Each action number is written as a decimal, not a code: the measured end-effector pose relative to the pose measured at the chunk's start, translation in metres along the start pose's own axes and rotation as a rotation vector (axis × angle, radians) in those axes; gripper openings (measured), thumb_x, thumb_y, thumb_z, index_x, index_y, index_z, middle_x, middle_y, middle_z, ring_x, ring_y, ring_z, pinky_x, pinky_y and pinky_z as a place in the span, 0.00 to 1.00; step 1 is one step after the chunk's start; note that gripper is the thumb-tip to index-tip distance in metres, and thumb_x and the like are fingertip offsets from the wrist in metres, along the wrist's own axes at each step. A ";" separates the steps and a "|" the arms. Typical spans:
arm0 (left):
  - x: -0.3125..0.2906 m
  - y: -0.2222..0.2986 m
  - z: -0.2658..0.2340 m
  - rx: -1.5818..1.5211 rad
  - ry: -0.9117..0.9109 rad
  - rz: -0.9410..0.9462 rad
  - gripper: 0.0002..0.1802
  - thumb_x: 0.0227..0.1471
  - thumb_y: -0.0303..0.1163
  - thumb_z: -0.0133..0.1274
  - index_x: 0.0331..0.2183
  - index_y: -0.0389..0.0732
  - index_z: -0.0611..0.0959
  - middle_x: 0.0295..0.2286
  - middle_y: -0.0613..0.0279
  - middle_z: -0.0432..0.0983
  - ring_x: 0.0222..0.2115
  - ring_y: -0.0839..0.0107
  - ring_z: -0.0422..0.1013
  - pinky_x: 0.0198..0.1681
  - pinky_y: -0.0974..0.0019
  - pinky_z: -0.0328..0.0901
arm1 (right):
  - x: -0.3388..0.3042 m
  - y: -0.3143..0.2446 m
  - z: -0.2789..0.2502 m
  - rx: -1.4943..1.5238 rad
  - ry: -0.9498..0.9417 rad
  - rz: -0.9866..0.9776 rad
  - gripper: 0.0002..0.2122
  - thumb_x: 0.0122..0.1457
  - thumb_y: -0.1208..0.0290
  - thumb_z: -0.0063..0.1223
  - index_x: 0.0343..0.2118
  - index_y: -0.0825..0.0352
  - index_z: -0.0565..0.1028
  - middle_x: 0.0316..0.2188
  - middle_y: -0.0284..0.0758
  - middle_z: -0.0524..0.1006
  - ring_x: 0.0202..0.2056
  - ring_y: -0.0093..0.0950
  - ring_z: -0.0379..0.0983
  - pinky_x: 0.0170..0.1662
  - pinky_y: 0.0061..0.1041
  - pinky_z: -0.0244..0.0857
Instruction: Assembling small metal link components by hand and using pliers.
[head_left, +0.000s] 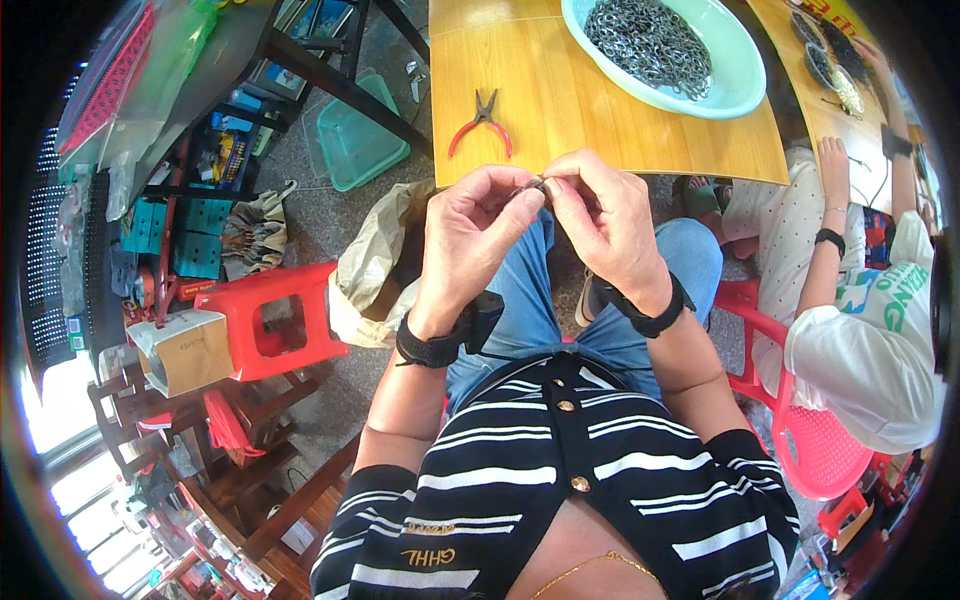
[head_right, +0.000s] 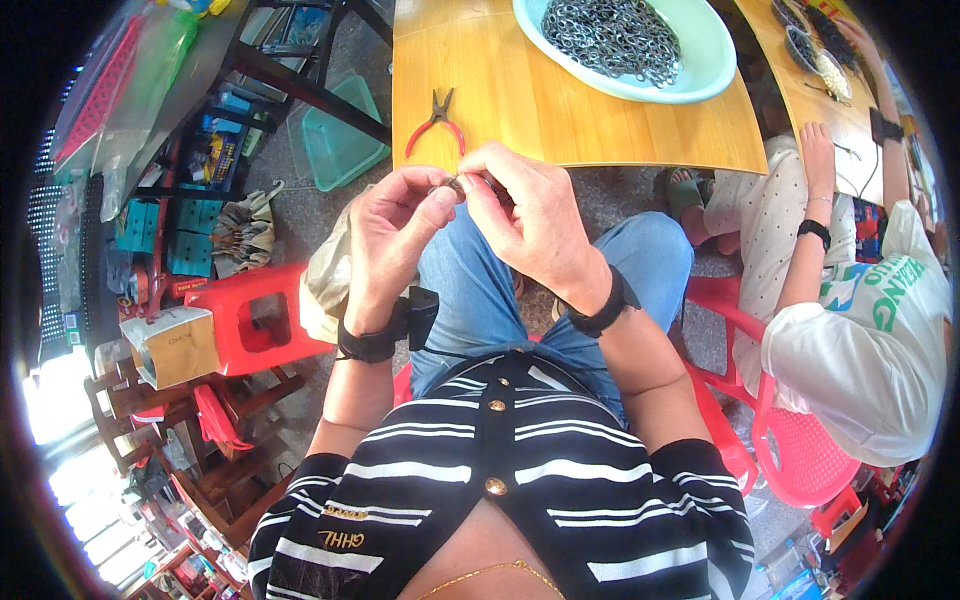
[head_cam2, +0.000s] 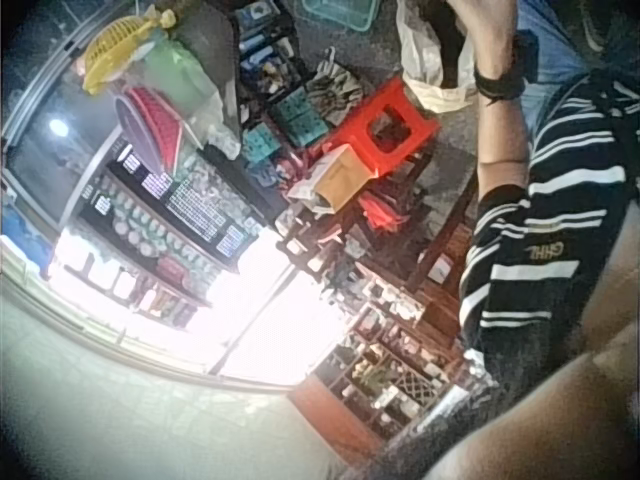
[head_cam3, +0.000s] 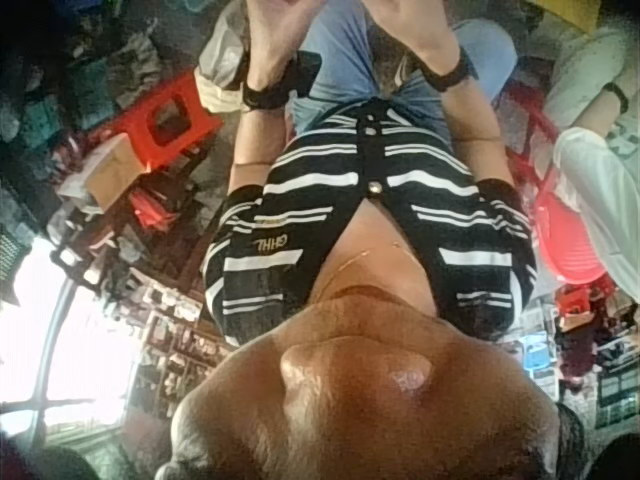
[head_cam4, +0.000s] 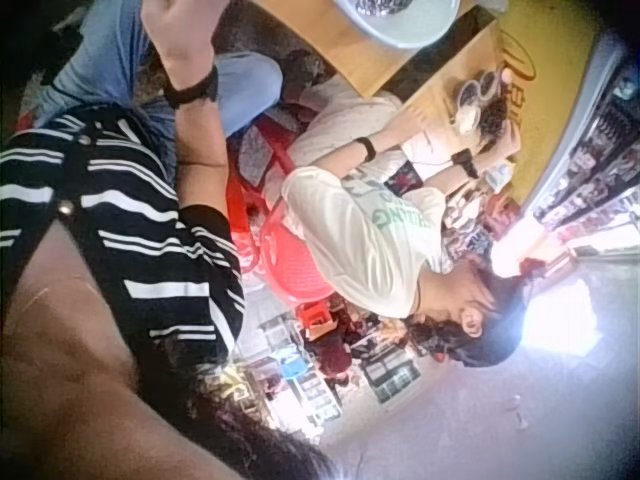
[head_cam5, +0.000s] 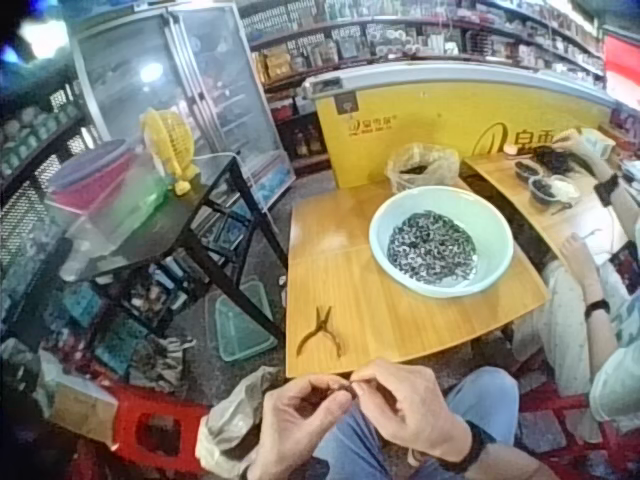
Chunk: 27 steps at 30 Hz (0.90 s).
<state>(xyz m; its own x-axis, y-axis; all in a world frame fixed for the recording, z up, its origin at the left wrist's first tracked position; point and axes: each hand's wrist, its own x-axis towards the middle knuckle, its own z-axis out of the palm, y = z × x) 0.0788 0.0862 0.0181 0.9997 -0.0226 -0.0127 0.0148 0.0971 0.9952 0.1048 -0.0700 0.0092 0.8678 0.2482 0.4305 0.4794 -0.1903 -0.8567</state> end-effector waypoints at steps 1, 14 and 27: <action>0.000 -0.001 0.001 0.003 0.005 0.016 0.07 0.52 0.27 0.55 0.33 0.33 0.79 0.26 0.66 0.77 0.26 0.85 0.69 0.31 0.79 0.64 | 0.000 -0.001 -0.001 0.011 -0.014 0.042 0.04 0.51 0.81 0.52 0.30 0.69 0.71 0.18 0.37 0.72 0.19 0.29 0.71 0.22 0.24 0.61; 0.000 -0.001 0.008 0.140 0.103 0.034 0.07 0.54 0.25 0.50 0.35 0.32 0.78 0.25 0.64 0.77 0.25 0.80 0.72 0.30 0.76 0.67 | -0.001 0.012 0.010 -0.194 0.057 -0.227 0.05 0.51 0.83 0.50 0.30 0.68 0.70 0.16 0.37 0.71 0.16 0.29 0.70 0.21 0.23 0.62; -0.002 0.003 0.006 0.187 0.031 0.011 0.08 0.50 0.23 0.55 0.36 0.33 0.77 0.29 0.65 0.75 0.29 0.81 0.70 0.34 0.77 0.65 | -0.009 0.009 0.015 0.137 0.070 0.121 0.00 0.56 0.79 0.47 0.30 0.68 0.69 0.15 0.37 0.71 0.18 0.25 0.73 0.21 0.22 0.62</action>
<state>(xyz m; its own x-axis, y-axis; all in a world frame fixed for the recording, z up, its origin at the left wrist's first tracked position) 0.0763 0.0806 0.0216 1.0000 0.0088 -0.0015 0.0023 -0.0895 0.9960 0.0993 -0.0602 -0.0070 0.9272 0.1641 0.3368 0.3532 -0.0830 -0.9319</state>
